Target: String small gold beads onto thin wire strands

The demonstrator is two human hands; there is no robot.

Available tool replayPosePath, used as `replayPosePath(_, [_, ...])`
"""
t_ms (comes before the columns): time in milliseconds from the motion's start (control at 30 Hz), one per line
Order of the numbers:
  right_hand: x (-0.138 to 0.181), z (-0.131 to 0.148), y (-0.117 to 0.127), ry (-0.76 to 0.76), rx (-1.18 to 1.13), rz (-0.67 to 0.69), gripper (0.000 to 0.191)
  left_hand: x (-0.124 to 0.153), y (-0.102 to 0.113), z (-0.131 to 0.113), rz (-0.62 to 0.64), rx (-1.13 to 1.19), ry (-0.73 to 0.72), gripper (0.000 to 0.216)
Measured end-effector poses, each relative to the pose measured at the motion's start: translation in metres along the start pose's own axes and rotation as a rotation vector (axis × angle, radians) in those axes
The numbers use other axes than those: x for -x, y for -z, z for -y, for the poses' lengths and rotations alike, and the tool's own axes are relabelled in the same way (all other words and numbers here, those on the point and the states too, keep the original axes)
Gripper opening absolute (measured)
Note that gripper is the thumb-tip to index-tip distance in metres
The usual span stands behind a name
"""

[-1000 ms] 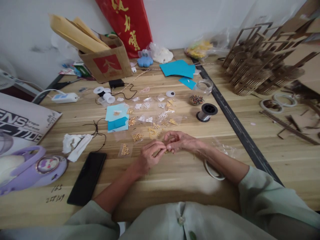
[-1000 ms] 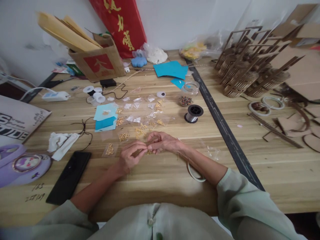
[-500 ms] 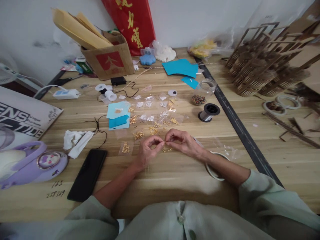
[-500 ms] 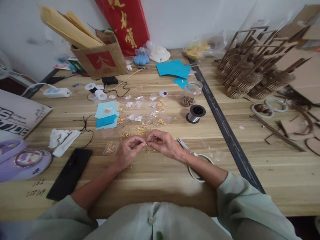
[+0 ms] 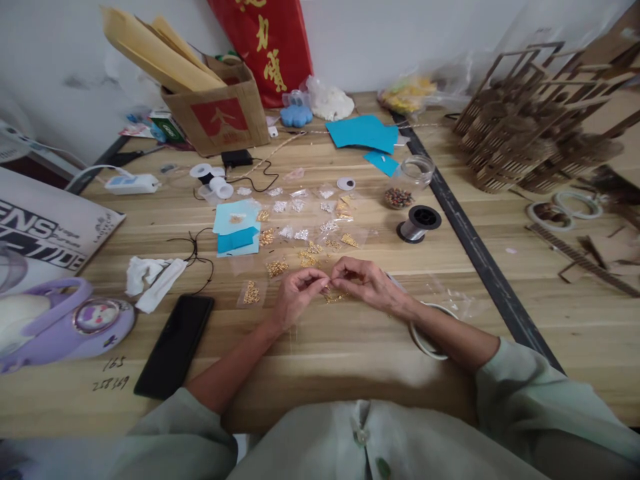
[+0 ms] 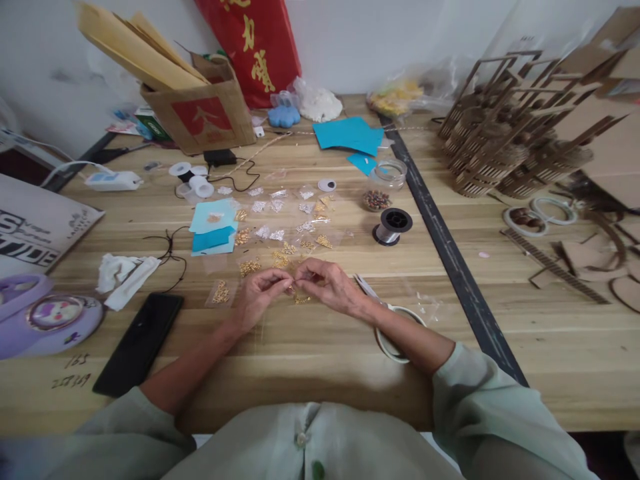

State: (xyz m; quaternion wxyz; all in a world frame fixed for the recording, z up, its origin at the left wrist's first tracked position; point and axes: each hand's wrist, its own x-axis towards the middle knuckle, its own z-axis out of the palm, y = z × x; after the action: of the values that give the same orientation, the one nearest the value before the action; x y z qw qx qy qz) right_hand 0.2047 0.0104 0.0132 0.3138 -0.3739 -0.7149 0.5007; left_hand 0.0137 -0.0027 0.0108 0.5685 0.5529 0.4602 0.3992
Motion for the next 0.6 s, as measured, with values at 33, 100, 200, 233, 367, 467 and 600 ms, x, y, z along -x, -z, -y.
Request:
replayPosePath(33, [0.000, 0.000, 0.000, -0.021, -0.024, 0.005, 0.020, 0.000, 0.000, 0.000, 0.004, 0.010, 0.011, 0.018])
replayPosePath(100, [-0.001, 0.002, 0.000, -0.060, -0.067, 0.013, 0.023, -0.001, 0.000, 0.000, 0.010, 0.042, 0.029, 0.019])
replayPosePath(200, [-0.002, 0.006, 0.001, -0.101, -0.117, 0.010, 0.025, -0.003, 0.001, 0.004, 0.024, 0.105, 0.060, 0.020])
replayPosePath(233, [-0.003, 0.007, 0.001, -0.111, -0.130, 0.005, 0.026, -0.003, 0.001, 0.005, 0.030, 0.124, 0.068, 0.021])
replayPosePath(367, [-0.005, 0.008, 0.001, -0.121, -0.164, -0.012, 0.026, -0.005, 0.003, 0.012, 0.059, 0.179, 0.092, 0.021])
replayPosePath(467, [-0.005, 0.008, 0.001, -0.114, -0.164, -0.019, 0.028, -0.006, 0.004, 0.016, 0.071, 0.230, 0.119, 0.021])
replayPosePath(600, [-0.005, 0.006, 0.000, -0.127, -0.146, -0.009, 0.027, -0.007, 0.005, 0.019, 0.102, 0.276, 0.144, 0.019])
